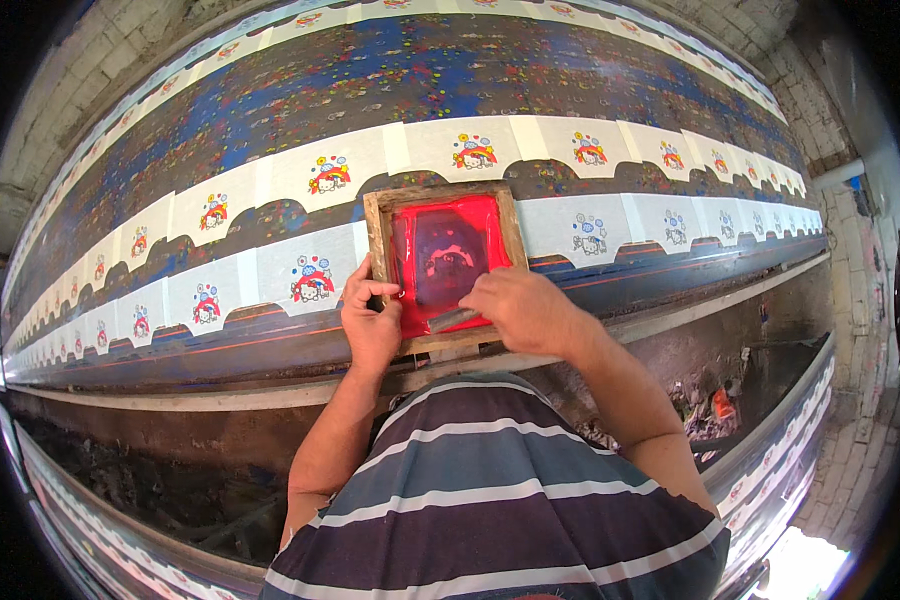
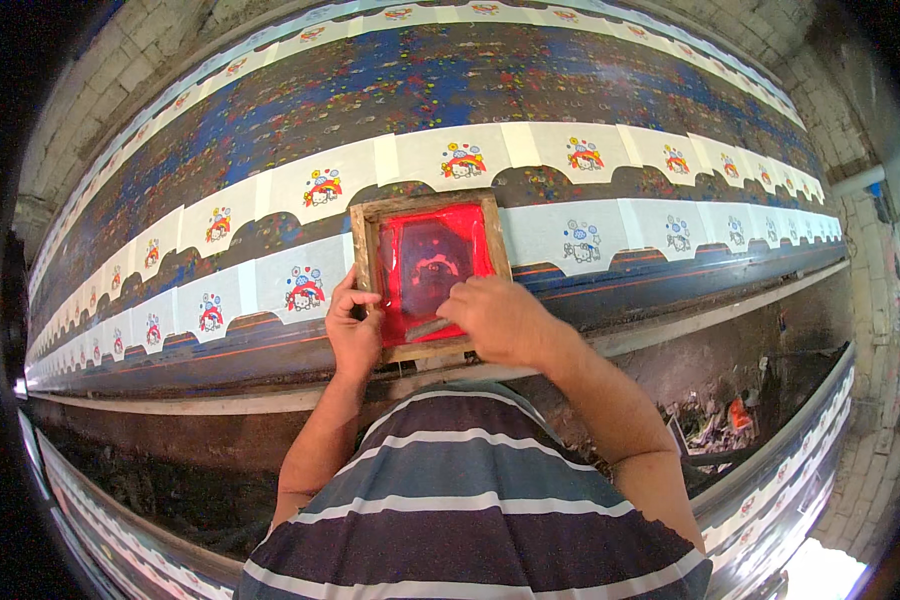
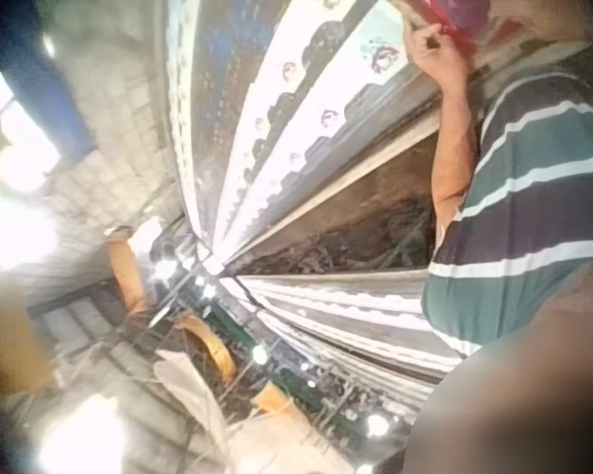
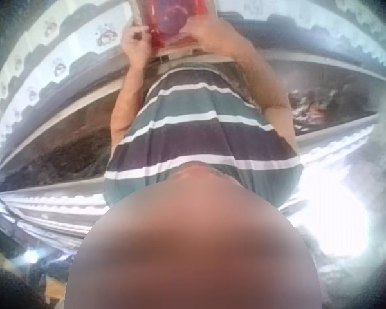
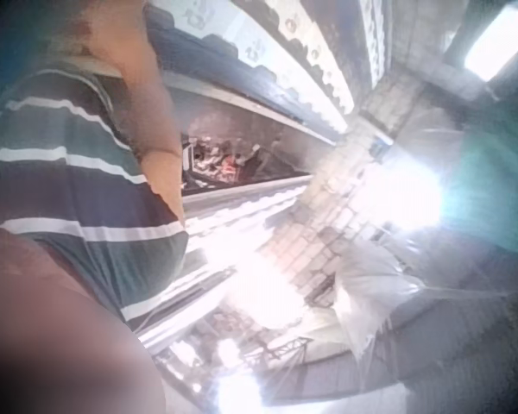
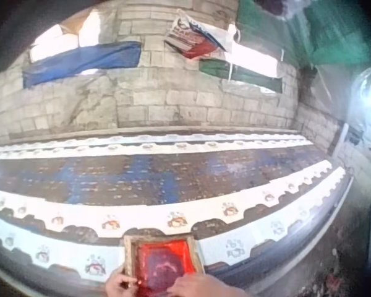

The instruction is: The person uses a wooden screen-printing frame with red ink to repeatedly print a cartoon character onto a long roll of patterned fabric. They hold the frame with the left hand and use a squeegee in the right hand to spread ink across the screen, then lift and reposition the frame to repeat the print along the fabric.

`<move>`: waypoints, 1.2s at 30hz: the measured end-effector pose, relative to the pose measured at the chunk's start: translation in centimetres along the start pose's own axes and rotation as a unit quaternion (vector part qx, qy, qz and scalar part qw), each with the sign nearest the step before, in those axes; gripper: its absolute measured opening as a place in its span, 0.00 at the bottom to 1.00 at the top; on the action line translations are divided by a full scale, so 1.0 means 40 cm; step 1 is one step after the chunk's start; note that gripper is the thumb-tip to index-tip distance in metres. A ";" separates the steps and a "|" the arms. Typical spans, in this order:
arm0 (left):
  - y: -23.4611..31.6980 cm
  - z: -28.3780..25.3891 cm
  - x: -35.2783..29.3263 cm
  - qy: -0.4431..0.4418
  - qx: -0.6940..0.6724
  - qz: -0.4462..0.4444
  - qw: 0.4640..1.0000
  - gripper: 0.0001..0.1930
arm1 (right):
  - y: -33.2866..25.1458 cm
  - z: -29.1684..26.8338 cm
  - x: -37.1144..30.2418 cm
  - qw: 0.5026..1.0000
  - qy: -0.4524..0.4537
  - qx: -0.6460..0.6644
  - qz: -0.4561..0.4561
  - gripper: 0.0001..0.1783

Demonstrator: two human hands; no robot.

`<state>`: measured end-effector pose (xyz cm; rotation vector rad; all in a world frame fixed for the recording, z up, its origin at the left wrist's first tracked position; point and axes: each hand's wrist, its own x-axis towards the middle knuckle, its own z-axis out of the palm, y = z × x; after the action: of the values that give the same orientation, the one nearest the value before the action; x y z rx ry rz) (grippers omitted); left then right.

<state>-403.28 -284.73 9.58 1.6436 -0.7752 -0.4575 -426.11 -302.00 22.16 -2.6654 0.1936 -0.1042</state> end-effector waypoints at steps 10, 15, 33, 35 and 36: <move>0.002 0.011 -0.005 0.009 0.020 0.028 0.999 0.16 | 0.205 -0.059 0.219 0.994 0.090 0.000 0.059 0.17; 0.012 0.012 -0.005 0.010 0.030 0.035 0.999 0.16 | 0.191 -0.019 0.204 0.993 0.098 -0.017 0.065 0.20; 0.000 0.002 0.002 0.001 0.026 0.039 0.999 0.15 | -0.110 0.095 -0.050 0.994 0.095 0.003 0.053 0.22; 0.009 0.000 0.003 0.001 0.012 0.023 1.000 0.15 | -0.103 0.095 -0.073 0.991 0.122 0.040 0.045 0.23; 0.016 0.001 0.003 0.003 0.014 0.025 1.000 0.15 | -0.096 0.095 -0.089 0.988 0.133 0.057 0.043 0.24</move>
<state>-403.37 -284.90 10.18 1.6464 -0.8185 -0.4074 -428.75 -296.39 20.39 -2.5172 0.3770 -0.4319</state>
